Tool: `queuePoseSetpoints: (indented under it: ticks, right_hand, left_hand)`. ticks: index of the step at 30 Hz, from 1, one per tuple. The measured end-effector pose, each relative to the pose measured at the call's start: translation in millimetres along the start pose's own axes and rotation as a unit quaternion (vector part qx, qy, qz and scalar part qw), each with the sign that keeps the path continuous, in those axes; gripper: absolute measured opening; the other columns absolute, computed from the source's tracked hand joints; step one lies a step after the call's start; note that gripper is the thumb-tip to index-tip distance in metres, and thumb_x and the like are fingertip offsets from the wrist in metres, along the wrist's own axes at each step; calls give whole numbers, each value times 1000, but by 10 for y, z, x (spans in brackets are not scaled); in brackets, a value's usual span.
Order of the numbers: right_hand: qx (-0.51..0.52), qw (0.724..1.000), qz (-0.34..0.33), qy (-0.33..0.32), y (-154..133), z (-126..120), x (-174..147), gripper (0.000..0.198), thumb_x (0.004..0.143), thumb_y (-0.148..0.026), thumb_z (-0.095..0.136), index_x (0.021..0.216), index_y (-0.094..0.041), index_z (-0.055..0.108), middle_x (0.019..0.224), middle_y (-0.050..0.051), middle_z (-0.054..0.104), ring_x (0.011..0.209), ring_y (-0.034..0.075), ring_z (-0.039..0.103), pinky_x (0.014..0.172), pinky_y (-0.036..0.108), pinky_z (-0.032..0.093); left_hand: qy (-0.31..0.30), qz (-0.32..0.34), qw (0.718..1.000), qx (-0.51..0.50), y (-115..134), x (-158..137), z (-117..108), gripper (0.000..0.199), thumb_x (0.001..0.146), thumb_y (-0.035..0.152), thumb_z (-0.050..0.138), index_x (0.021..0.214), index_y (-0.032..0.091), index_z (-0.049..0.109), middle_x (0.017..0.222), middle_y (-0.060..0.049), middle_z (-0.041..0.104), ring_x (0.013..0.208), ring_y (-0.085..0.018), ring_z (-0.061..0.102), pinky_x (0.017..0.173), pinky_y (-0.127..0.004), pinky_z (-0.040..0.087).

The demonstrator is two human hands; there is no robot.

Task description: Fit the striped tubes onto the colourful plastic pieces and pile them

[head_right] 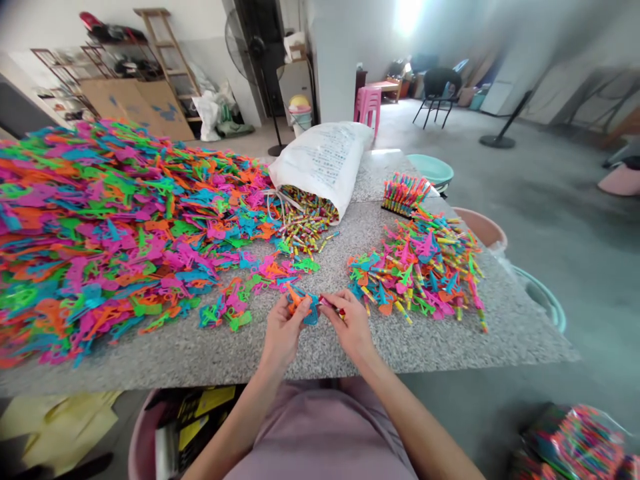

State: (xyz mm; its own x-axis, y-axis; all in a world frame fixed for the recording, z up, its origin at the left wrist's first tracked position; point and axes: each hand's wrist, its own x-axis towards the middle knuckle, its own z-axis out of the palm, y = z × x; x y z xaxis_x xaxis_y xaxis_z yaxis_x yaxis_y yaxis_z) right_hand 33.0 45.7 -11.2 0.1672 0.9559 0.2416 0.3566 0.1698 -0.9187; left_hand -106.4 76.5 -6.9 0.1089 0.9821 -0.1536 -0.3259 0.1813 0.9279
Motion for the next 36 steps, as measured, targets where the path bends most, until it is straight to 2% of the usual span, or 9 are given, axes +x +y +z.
queuePoseSetpoints:
  ticks: [9,14,16,19,22,24,26,31,36]
  right_hand:
    - [-134,983,-116,-40,87,64,-161,33,97,-29,42,120,-18,63,81,5,49,74,18,53,68,30,48]
    - [-221,967,-124,-22,362,-274,-62,36,98,-32,37,122,-18,60,88,7,54,81,19,56,75,32,50]
    - [-291,948,-105,75,464,-559,87,39,98,-36,37,124,-18,59,99,11,56,92,23,56,83,39,48]
    - [-369,905,-78,197,530,-860,237,45,94,-44,41,126,-18,58,121,16,54,113,31,50,95,49,41]
    - [-267,950,-11,160,502,-747,174,46,93,-47,39,122,-17,60,100,13,65,93,26,61,80,40,49]
    - [-154,983,55,84,463,-454,67,44,92,-49,41,111,-16,63,70,5,63,65,21,60,62,32,49]
    - [-72,994,86,3,416,-88,-17,38,87,-49,50,101,-16,62,60,0,57,56,18,55,56,29,46]
    - [70,989,66,-110,255,559,21,26,84,-35,53,104,-18,56,89,5,63,79,18,61,72,31,51]
    - [45,991,34,-120,119,515,126,27,91,-32,44,107,-19,61,88,5,59,75,17,56,67,32,51]
  left_hand:
    - [25,-50,998,-10,-137,-59,70,29,72,38,73,81,17,55,70,3,58,60,-7,53,55,-17,43]
    - [-81,-7,980,182,-221,279,-161,29,76,39,68,91,17,57,87,-5,66,75,-16,64,67,-27,51]
    - [-25,89,935,341,-140,539,-437,37,74,32,69,106,18,57,110,-11,65,101,-24,62,82,-36,50]
    - [155,150,780,588,26,867,-928,47,77,25,64,122,14,53,126,-19,57,125,-35,45,100,-53,36]
    - [189,121,706,671,124,991,-1267,55,74,21,67,126,12,52,122,-21,60,124,-40,44,100,-60,30]
    - [195,137,726,645,129,956,-1324,49,73,20,68,120,14,56,111,-17,65,116,-36,51,99,-57,32]
    - [183,176,792,555,93,839,-1240,34,75,25,67,108,16,63,98,-11,68,103,-29,58,97,-48,38]
    - [89,136,963,216,-90,337,-664,29,77,43,66,91,18,63,82,-4,66,76,-17,61,76,-30,47]
    - [-25,-23,998,-52,-153,-7,-305,44,79,57,58,103,20,62,95,-7,67,83,-17,63,73,-29,48]
